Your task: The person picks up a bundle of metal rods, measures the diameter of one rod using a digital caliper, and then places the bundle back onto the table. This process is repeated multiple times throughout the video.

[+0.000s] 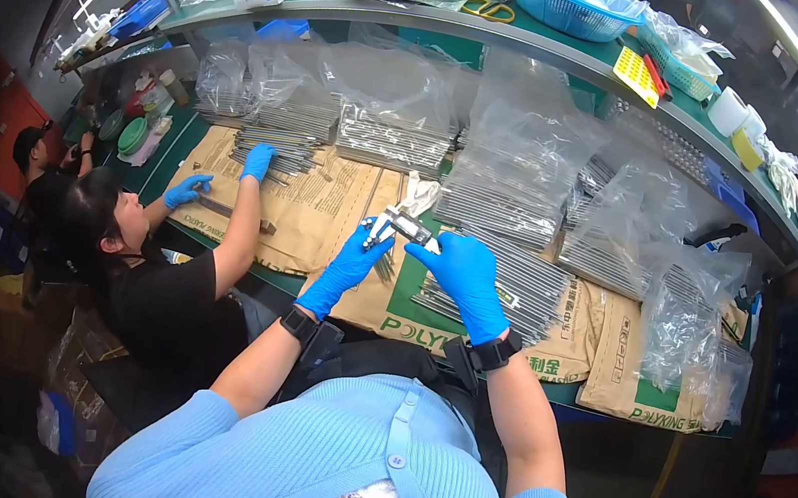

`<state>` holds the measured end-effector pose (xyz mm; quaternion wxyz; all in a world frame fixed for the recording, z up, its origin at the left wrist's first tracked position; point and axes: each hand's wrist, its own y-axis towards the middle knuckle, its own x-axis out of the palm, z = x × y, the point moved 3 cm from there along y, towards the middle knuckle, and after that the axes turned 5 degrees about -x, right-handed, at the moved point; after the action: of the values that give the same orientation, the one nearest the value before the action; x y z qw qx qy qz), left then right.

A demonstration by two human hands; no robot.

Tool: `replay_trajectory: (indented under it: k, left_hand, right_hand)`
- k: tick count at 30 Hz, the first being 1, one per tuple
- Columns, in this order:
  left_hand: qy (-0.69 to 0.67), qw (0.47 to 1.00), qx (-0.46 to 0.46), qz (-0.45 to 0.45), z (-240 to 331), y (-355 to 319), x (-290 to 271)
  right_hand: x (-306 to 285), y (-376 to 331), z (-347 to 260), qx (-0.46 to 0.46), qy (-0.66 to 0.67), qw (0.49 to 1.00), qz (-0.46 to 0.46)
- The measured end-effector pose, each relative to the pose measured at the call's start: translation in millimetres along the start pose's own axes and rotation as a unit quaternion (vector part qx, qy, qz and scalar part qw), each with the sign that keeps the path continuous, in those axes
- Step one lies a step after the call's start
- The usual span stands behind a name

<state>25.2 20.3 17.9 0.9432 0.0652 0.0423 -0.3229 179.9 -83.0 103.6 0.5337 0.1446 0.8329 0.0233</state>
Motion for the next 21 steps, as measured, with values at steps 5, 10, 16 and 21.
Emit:
replay_trajectory:
  k: [5, 10, 16, 21]
  left_hand:
    - [-0.006, 0.999, -0.033, -0.019, 1.0, -0.8, 1.9]
    - [0.056, 0.997, 0.017, -0.04, 3.3, -3.8, -5.8]
    - [0.096, 0.991, 0.088, -0.043, 8.1, -14.0, -18.8]
    - [0.126, 0.988, 0.094, -0.001, 7.5, -13.9, -7.6]
  right_hand:
    - [0.1, 0.0, 4.5, 0.008, -0.01, 1.0, -0.014]
    - [-13.7, 1.7, 7.2, 0.012, -0.017, 1.0, 0.01]
    - [-30.3, 16.9, 11.8, 0.027, -0.033, 0.999, 0.017]
    - [-23.4, 34.1, -2.5, -0.01, -0.036, 0.999, 0.027]
